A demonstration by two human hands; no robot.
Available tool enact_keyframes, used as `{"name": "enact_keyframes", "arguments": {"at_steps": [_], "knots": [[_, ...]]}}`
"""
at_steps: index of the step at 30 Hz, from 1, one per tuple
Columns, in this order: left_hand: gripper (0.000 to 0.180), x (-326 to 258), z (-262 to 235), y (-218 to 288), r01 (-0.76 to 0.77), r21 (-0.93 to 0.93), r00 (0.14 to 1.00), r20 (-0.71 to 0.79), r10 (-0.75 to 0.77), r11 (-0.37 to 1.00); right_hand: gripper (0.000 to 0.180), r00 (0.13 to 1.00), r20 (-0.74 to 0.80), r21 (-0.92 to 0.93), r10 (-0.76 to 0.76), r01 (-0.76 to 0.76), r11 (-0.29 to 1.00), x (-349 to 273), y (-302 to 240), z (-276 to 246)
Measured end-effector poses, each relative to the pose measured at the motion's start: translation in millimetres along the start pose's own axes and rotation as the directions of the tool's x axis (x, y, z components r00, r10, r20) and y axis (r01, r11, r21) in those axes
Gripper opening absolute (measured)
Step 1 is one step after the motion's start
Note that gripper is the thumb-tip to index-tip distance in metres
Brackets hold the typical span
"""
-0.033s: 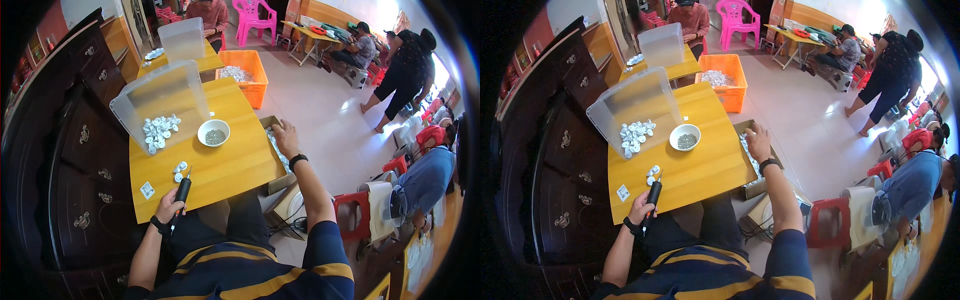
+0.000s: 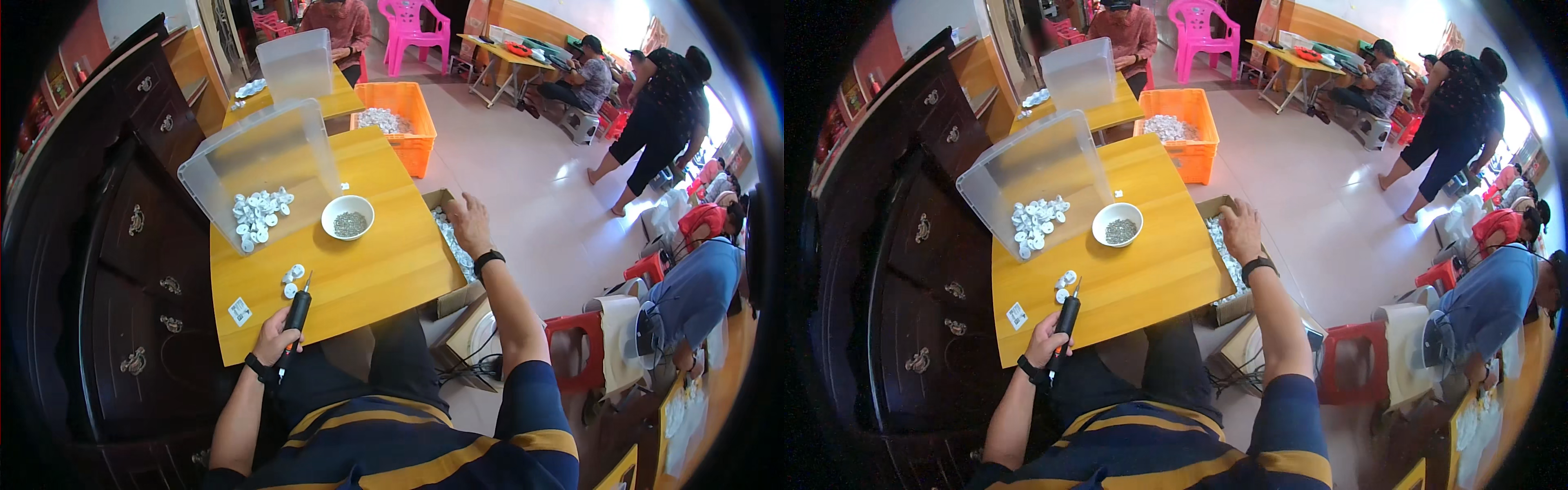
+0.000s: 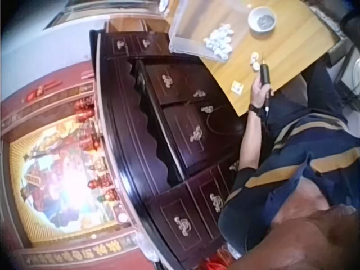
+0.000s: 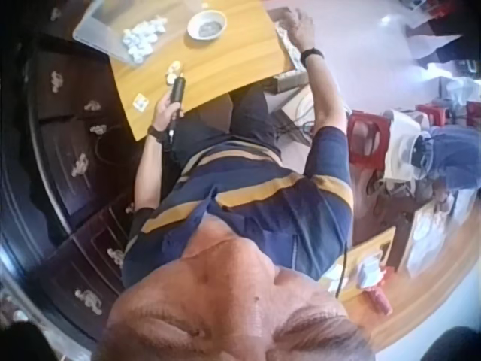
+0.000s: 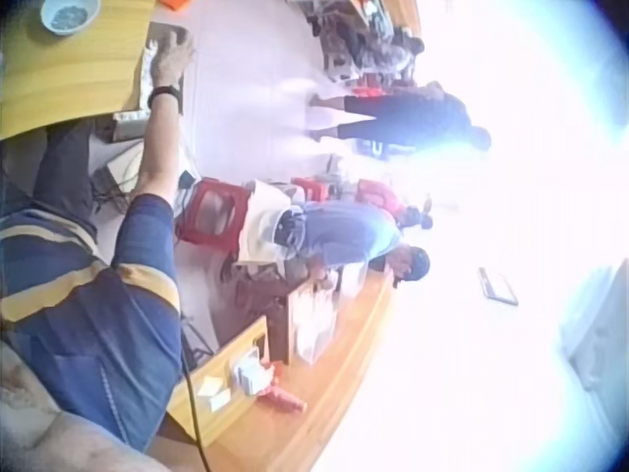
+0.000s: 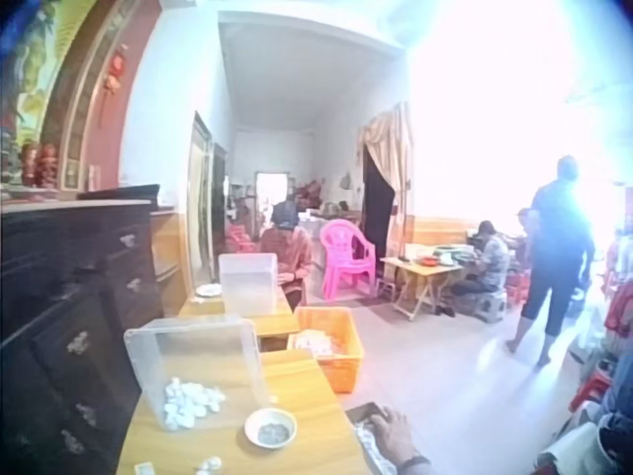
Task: Using an electric screwdriver to assemble small plastic components at a workbench.
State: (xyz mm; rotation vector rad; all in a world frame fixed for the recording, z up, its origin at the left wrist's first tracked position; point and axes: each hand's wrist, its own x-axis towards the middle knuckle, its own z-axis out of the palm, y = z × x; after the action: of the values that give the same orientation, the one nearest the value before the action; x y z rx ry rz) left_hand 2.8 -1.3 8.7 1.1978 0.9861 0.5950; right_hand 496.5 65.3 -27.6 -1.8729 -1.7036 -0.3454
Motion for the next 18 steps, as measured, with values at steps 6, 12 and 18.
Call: {"name": "enact_keyframes", "arguments": {"at_steps": [6, 12, 18], "knots": [[0.064, 15, 1, -3, -0.004, -0.024, 0.998, 0.067, 0.006, 1.0, 0.028, 0.993, -0.108, 0.207, -0.038, 0.06, 0.977, 11, 7, -15], [0.05, 0, -7, -9, -0.049, 0.016, 0.999, -0.011, 0.049, 0.999, 0.017, 0.993, 0.088, 0.985, 0.078, -0.098, 0.14, 41, -127, -105], [0.048, 9, -3, -10, -0.052, 0.035, 0.999, 0.007, 0.052, 0.998, 0.006, 0.934, -0.348, 0.928, -0.078, 0.33, -0.174, 1, -203, -277]]}}
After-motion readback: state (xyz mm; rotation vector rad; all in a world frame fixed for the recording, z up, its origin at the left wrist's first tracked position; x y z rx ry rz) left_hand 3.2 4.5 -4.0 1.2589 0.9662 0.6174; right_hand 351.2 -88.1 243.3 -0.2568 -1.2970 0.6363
